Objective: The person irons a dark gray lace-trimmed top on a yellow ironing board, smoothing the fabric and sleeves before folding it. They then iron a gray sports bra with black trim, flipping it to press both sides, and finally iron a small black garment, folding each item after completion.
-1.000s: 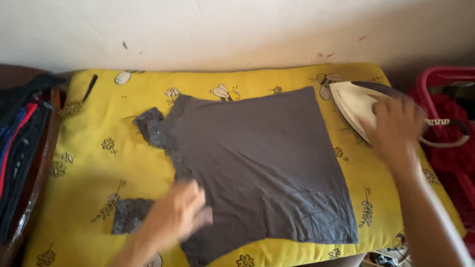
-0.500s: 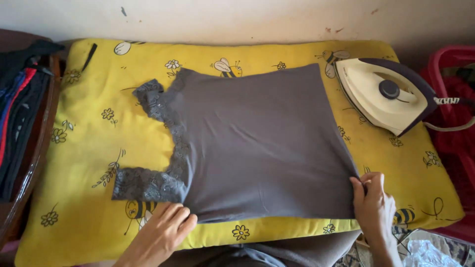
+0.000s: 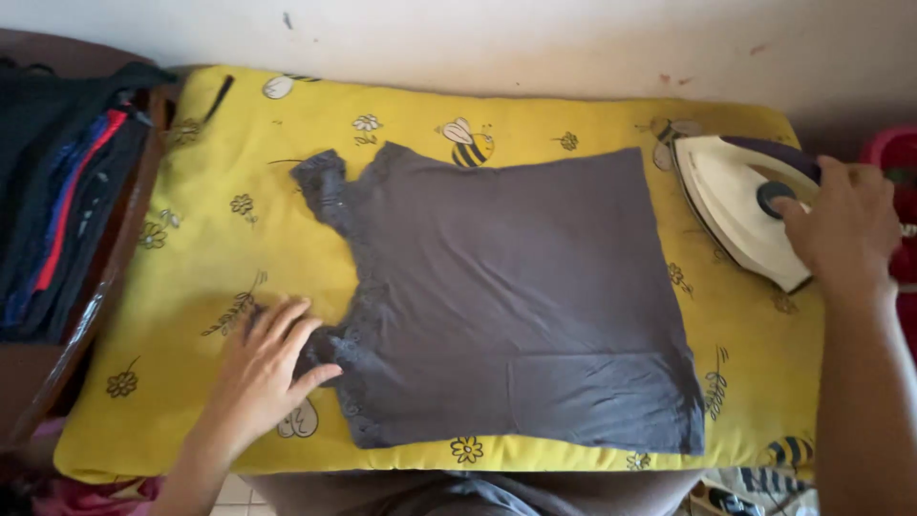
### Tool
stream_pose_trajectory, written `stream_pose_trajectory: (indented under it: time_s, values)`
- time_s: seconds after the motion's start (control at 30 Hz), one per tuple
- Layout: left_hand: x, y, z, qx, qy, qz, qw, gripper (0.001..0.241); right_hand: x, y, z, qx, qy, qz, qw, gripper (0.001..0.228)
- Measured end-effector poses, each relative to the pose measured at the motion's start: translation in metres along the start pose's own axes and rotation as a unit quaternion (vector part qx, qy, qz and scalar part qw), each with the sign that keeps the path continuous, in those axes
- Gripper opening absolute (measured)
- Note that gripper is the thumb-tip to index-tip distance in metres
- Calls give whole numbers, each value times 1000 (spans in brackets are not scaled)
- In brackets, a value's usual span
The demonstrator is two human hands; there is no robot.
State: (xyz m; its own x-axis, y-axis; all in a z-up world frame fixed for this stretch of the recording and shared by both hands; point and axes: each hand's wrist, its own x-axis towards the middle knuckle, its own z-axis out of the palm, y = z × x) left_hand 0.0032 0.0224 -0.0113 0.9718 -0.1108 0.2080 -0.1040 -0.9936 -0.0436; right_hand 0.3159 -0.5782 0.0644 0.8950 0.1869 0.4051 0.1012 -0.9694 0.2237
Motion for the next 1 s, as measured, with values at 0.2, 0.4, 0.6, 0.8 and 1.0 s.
stream_pose_trajectory:
  time_s: [0.2, 0.4, 0.6, 0.8, 1.0]
  values:
    - [-26, -21, 7, -47, -190, -96, 976, 29, 71, 4, 33, -68, -204, 53, 975, 65]
    - [-19, 12, -33, -1, -72, -28, 997, 38, 25, -72, -48, -62, -160, -35, 985, 70]
    - [-25, 96, 1, -157, -80, 198, 964, 25, -15, -236, -128, -40, -345, -174, 922, 81]
    - [-63, 103, 16, -153, -110, 182, 965, 16, -22, -277, -112, 13, -236, -303, 923, 73]
    - [-66, 94, 23, -201, -136, 201, 949, 19, -111, -212, -127, -9, -305, -302, 903, 64]
